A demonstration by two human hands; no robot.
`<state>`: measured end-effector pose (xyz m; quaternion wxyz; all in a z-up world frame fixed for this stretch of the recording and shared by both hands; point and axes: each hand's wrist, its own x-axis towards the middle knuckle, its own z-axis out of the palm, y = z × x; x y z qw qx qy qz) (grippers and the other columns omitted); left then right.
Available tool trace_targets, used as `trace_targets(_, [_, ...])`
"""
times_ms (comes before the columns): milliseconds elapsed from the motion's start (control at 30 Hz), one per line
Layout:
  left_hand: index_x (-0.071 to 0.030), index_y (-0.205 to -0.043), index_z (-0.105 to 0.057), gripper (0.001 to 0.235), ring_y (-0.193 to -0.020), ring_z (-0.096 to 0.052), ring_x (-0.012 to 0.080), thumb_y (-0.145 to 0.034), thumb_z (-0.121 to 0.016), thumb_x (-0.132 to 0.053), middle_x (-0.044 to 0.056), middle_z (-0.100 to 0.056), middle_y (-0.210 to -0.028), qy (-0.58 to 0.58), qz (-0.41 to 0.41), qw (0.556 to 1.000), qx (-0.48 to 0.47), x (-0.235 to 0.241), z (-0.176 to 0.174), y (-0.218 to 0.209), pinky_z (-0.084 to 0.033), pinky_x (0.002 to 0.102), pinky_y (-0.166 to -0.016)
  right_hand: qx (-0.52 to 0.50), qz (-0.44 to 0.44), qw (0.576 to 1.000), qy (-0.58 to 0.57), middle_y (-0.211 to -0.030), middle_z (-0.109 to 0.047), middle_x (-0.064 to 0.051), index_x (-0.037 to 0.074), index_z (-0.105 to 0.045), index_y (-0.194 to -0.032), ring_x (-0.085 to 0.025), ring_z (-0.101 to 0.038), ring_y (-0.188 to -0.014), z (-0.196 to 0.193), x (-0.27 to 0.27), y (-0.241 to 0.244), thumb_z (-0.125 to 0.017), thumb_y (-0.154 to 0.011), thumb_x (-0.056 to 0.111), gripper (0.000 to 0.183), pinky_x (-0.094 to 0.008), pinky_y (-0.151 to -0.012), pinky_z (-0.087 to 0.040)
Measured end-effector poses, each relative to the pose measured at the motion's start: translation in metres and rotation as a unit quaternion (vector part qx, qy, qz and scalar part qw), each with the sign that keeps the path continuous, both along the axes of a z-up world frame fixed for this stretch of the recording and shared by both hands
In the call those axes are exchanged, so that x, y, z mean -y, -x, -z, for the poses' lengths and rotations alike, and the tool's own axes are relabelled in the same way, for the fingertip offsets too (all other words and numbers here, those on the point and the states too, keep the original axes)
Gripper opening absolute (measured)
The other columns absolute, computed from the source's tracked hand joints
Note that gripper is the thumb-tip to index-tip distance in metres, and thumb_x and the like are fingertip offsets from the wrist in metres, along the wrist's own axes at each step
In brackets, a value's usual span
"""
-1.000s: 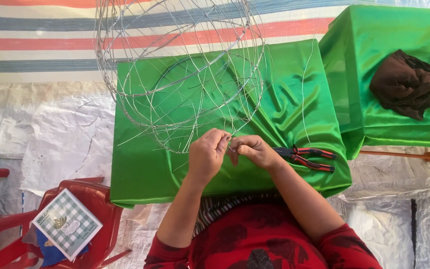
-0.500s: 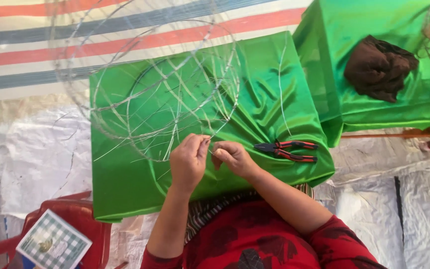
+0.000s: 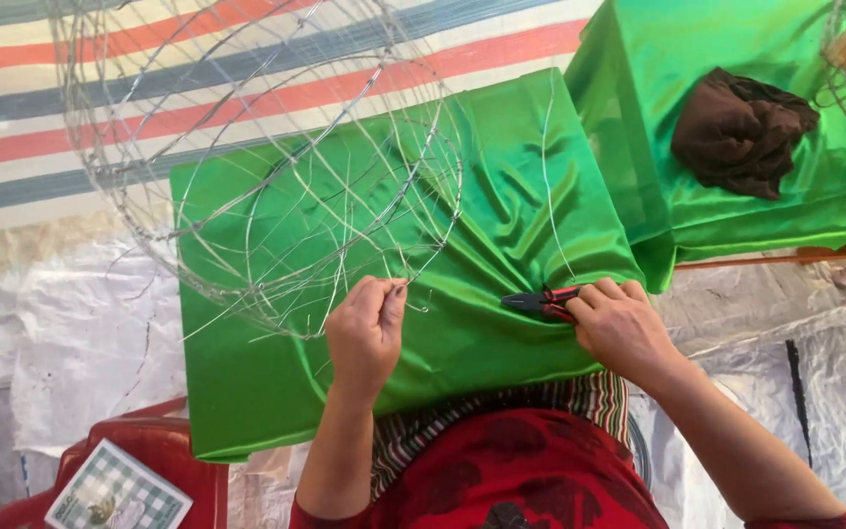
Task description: Securing intersections of a wire frame by twisting thin wire around them using pliers.
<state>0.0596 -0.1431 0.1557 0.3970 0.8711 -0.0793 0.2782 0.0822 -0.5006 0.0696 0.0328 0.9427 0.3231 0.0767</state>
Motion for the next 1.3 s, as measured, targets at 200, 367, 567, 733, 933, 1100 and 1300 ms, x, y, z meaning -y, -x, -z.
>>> trace_targets(200, [-0.006, -0.085, -0.070, 0.022, -0.068, -0.072, 0.0302, -0.103, -0.063, -0.016, 0.007, -0.069, -0.075, 0.001, 0.007, 1.000, 0.000, -0.006, -0.002, 0.002, -0.059, 0.034, -0.063, -0.071, 0.028, 0.996, -0.040, -0.102, -0.060, -0.001, 0.019, -0.059, -0.081, -0.024, -0.055, -0.109, 0.012, -0.008, -0.007, -0.063, -0.068, 0.034, 0.020, -0.039, -0.091, -0.044])
trace_targets(367, [-0.006, -0.085, -0.071, 0.020, -0.069, -0.071, 0.0307, -0.101, -0.065, -0.017, 0.008, -0.069, -0.075, 0.010, 0.000, 1.000, -0.004, -0.007, 0.009, 0.003, -0.058, 0.035, -0.062, -0.212, 0.038, 0.955, -0.204, -0.115, -0.062, -0.006, 0.011, -0.062, -0.083, -0.030, -0.057, -0.122, -0.005, 0.008, -0.014, -0.067, -0.076, 0.028, 0.019, -0.041, -0.098, -0.047])
trace_targets(567, [-0.008, -0.088, -0.067, 0.021, -0.053, -0.044, 0.0084, -0.105, -0.057, -0.017, -0.002, -0.058, -0.069, -0.033, 0.003, 0.999, -0.012, -0.008, 0.003, 0.003, -0.032, 0.023, -0.042, -0.478, -0.095, 0.712, -0.506, -0.146, -0.057, -0.018, 0.000, -0.055, -0.119, -0.031, -0.057, -0.136, -0.087, -0.016, -0.005, -0.071, -0.088, 0.011, 0.037, -0.047, -0.115, -0.042])
trace_targets(733, [-0.012, -0.084, -0.069, 0.021, -0.066, -0.069, 0.0308, -0.101, -0.065, -0.023, 0.005, -0.065, -0.069, -0.003, -0.032, 0.999, 0.014, -0.009, 0.008, -0.003, -0.056, 0.038, -0.059, -0.505, -0.078, 0.447, -0.734, -0.138, -0.060, -0.041, -0.001, -0.060, -0.080, -0.051, -0.057, -0.133, -0.085, -0.079, 0.026, -0.067, -0.089, 0.003, 0.012, -0.060, -0.104, -0.043])
trace_targets(933, [-0.013, -0.081, -0.069, 0.022, -0.066, -0.070, 0.0293, -0.100, -0.067, -0.023, 0.004, -0.068, -0.070, 0.013, -0.037, 0.999, 0.025, -0.020, -0.005, -0.012, -0.056, 0.037, -0.060, -0.183, -0.047, 0.818, -0.543, -0.103, -0.077, -0.011, 0.007, -0.070, -0.080, -0.031, -0.075, -0.102, -0.052, -0.115, -0.001, -0.079, -0.085, 0.014, 0.012, -0.037, -0.081, -0.059])
trace_targets(1100, [-0.010, -0.082, -0.069, 0.020, -0.064, -0.068, 0.0336, -0.100, -0.067, -0.019, 0.009, -0.065, -0.067, 0.027, -0.042, 0.999, 0.015, -0.020, -0.023, -0.013, -0.055, 0.039, -0.057, -0.097, 0.007, 0.918, -0.384, -0.108, -0.075, 0.004, 0.014, -0.054, -0.081, -0.025, -0.073, -0.092, -0.048, -0.142, -0.013, -0.074, -0.090, 0.030, 0.027, -0.041, -0.088, -0.059])
trace_targets(1300, [-0.013, -0.082, -0.072, 0.017, -0.061, -0.068, 0.0266, -0.095, -0.073, -0.026, 0.005, -0.066, -0.066, 0.045, -0.039, 0.998, 0.002, -0.019, -0.030, -0.012, -0.055, 0.034, -0.055, 0.003, -0.069, 0.939, -0.338, -0.114, -0.072, -0.003, 0.011, -0.055, -0.086, -0.028, -0.072, -0.101, -0.035, -0.163, -0.024, -0.069, -0.089, 0.022, 0.018, -0.049, -0.111, -0.046])
